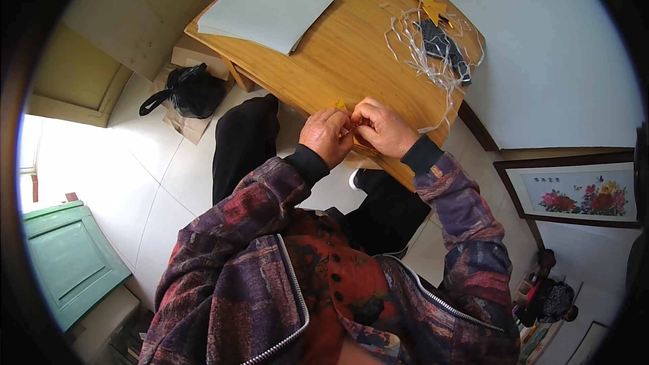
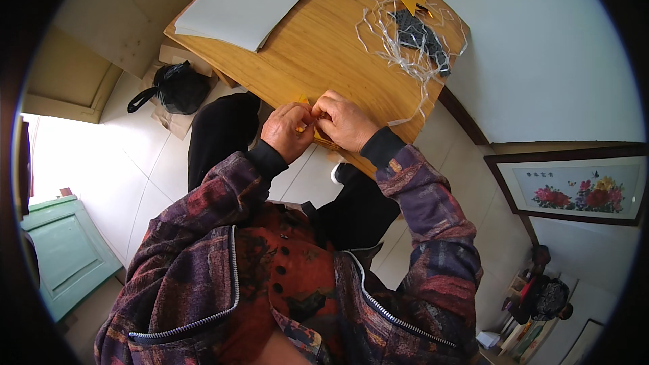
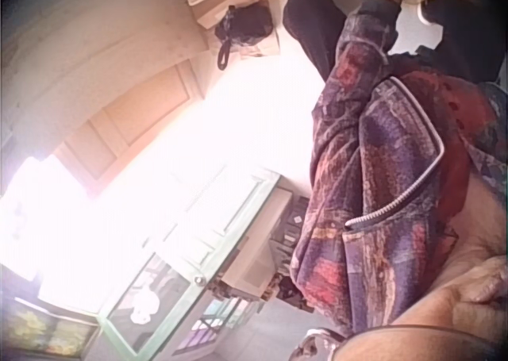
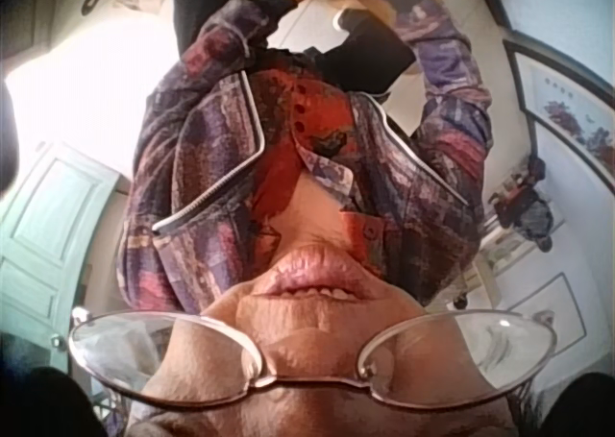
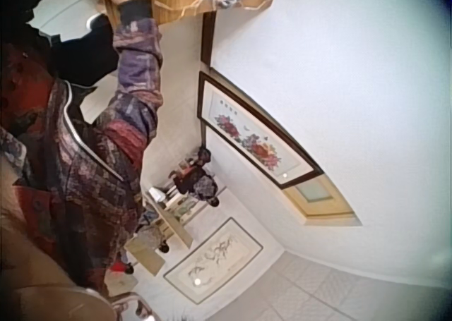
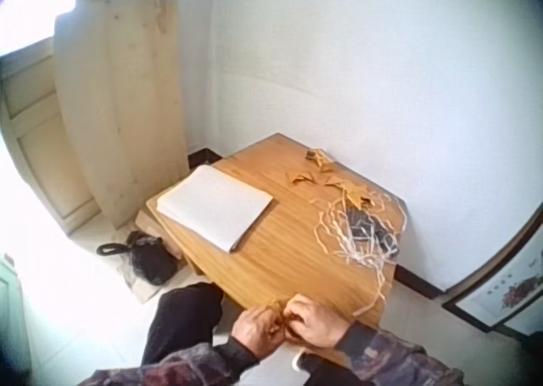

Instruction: The person gathers a stack of small yellow paper items, aligns them into a neat bundle, and ties the bundle with a white string. The person then places the tied bundle on the table.

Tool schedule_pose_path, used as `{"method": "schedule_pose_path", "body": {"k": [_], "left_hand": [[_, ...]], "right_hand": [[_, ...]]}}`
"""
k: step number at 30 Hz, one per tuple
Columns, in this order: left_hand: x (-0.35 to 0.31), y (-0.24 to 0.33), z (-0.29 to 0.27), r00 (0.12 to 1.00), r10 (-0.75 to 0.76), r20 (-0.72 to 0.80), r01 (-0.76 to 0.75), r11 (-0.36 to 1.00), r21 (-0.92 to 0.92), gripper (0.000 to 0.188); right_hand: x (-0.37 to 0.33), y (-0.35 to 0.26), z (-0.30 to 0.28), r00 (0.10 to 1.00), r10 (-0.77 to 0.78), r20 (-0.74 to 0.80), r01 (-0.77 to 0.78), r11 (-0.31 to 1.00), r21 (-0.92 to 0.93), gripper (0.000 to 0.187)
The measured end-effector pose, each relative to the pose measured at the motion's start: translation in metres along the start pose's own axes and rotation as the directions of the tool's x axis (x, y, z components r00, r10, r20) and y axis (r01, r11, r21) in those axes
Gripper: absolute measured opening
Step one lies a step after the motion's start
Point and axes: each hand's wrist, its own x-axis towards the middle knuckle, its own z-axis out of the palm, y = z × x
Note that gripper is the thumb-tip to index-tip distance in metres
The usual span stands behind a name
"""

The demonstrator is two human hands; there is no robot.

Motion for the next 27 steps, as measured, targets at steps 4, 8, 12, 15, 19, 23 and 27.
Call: {"method": "schedule_pose_path", "body": {"k": [4,8,12,15,19,23,27], "left_hand": [[0.001,0.001,-0.002,0.997,-0.041,0.061,0.042,0.999,-0.01,0.014],[0.0,0.002,-0.004,0.994,-0.07,0.081,0.071,0.997,-0.008,0.015],[0.001,0.003,-0.006,0.993,-0.068,0.094,0.071,0.997,-0.024,0.017],[0.001,0.003,-0.007,0.993,-0.074,0.095,0.079,0.996,-0.05,0.019],[0.001,0.001,-0.01,0.99,-0.076,0.119,0.084,0.994,-0.07,0.02],[0.002,0.001,-0.013,0.985,-0.091,0.15,0.105,0.99,-0.091,0.018],[0.004,0.003,-0.014,0.989,-0.064,0.134,0.079,0.991,-0.111,0.017]], "right_hand": [[0.002,0.0,-0.001,0.992,-0.125,-0.001,0.123,0.982,-0.147,0.009],[0.007,0.001,-0.003,0.982,-0.173,0.072,0.185,0.949,-0.254,0.008],[0.012,0.002,-0.007,0.967,-0.184,0.178,0.234,0.915,-0.329,0.004],[0.015,0.001,-0.01,0.944,-0.227,0.24,0.312,0.851,-0.421,0.004],[0.019,-0.001,-0.009,0.867,-0.402,0.294,0.498,0.686,-0.53,0.005],[0.02,0.001,-0.007,0.796,-0.511,0.325,0.599,0.586,-0.546,0.006],[0.01,0.005,-0.001,0.823,-0.521,0.225,0.529,0.56,-0.638,0.009]]}}
